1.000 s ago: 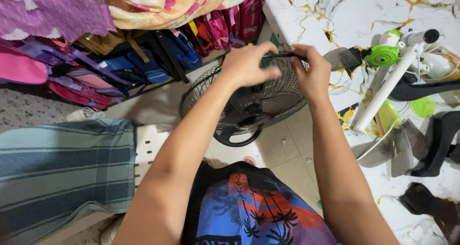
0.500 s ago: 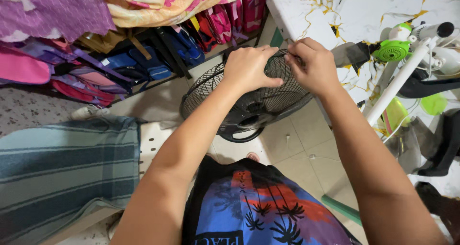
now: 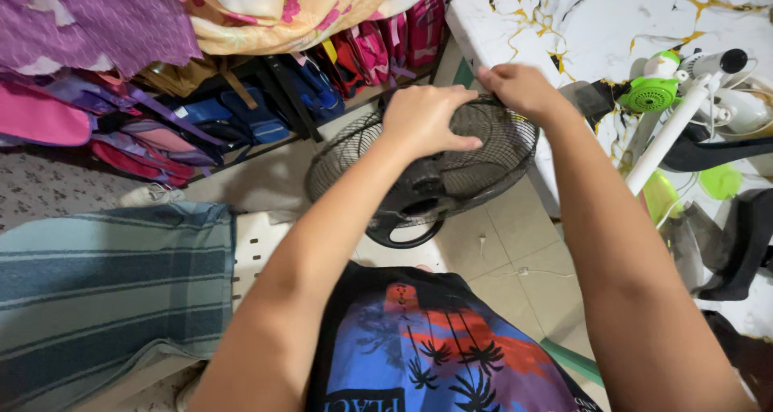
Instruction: The person reassembles a standing electric fan by attaching the front grille to the fan head and securing it with a central knob. They then pick up and handle several disassembled fan parts on a nearby table, including a white pole and black plastic components.
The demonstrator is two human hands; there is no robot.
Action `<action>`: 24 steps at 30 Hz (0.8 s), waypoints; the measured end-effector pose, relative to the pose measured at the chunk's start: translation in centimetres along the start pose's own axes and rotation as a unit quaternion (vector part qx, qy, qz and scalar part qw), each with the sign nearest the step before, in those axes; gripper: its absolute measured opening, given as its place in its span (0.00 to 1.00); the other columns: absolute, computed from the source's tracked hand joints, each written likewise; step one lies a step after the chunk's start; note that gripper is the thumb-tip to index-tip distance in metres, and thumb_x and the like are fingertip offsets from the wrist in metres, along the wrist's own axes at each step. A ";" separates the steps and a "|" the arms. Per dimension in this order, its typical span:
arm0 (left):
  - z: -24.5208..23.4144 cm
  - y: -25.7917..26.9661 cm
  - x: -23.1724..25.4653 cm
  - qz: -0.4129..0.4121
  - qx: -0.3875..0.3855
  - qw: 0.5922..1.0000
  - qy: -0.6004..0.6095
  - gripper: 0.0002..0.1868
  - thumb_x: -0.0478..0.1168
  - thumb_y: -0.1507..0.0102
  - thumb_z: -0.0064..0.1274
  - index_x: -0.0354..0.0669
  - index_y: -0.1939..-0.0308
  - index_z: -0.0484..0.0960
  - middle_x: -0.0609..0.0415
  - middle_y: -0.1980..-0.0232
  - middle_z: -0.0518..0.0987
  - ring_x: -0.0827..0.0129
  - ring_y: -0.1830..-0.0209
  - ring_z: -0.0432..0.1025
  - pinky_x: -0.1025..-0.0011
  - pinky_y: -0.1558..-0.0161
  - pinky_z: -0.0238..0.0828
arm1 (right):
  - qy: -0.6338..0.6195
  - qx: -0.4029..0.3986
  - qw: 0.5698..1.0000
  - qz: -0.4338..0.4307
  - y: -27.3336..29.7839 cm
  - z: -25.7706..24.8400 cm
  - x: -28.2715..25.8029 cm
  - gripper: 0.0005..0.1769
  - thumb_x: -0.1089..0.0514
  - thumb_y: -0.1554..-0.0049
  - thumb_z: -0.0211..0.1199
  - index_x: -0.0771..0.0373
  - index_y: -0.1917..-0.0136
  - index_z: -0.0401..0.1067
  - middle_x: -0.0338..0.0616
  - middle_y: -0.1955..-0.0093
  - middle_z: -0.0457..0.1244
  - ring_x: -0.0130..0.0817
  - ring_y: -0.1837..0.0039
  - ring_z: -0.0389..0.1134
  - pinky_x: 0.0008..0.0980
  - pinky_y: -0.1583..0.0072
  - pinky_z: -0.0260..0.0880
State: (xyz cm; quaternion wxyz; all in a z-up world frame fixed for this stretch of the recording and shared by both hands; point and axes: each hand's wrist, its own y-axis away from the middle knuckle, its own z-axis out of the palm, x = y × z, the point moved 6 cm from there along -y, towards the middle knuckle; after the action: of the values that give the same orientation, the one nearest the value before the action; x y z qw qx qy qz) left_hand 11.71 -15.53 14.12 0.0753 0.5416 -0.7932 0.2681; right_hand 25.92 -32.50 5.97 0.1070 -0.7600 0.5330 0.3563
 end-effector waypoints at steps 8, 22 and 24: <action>-1.8 1.8 -2.4 0.102 0.016 0.994 0.023 0.31 0.66 0.45 0.62 0.52 0.47 0.86 0.56 0.45 0.85 0.56 0.57 0.81 0.59 0.57 0.77 | -0.060 -0.350 0.935 -0.010 2.5 1.8 -1.6 0.39 0.43 0.43 0.59 0.53 0.22 0.57 0.33 0.22 0.54 0.29 0.22 0.48 0.37 0.27 0.43; -3.9 0.0 -4.4 0.196 0.180 0.957 -0.112 0.14 0.50 0.30 0.56 0.48 0.66 0.85 0.57 0.67 0.81 0.59 0.62 0.78 0.60 0.53 0.71 | -0.407 -0.205 0.890 0.003 4.8 5.5 -1.0 0.22 0.41 0.32 0.52 0.58 0.35 0.66 0.38 0.38 0.62 0.32 0.36 0.60 0.37 0.33 0.57; -4.3 0.7 -4.3 0.201 0.248 0.938 -0.137 0.14 0.50 0.30 0.56 0.49 0.66 0.84 0.57 0.64 0.82 0.61 0.57 0.79 0.60 0.43 0.68 | -0.413 -0.159 0.897 0.001 6.5 6.1 -0.5 0.19 0.42 0.30 0.52 0.59 0.39 0.66 0.36 0.41 0.61 0.30 0.38 0.59 0.36 0.34 0.57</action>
State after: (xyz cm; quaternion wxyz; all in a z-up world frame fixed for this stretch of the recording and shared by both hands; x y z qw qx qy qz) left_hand 12.08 -9.60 15.74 -0.2260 0.4037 -0.7967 0.3889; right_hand 17.46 -31.45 3.29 0.1951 -0.5503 0.3780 0.7184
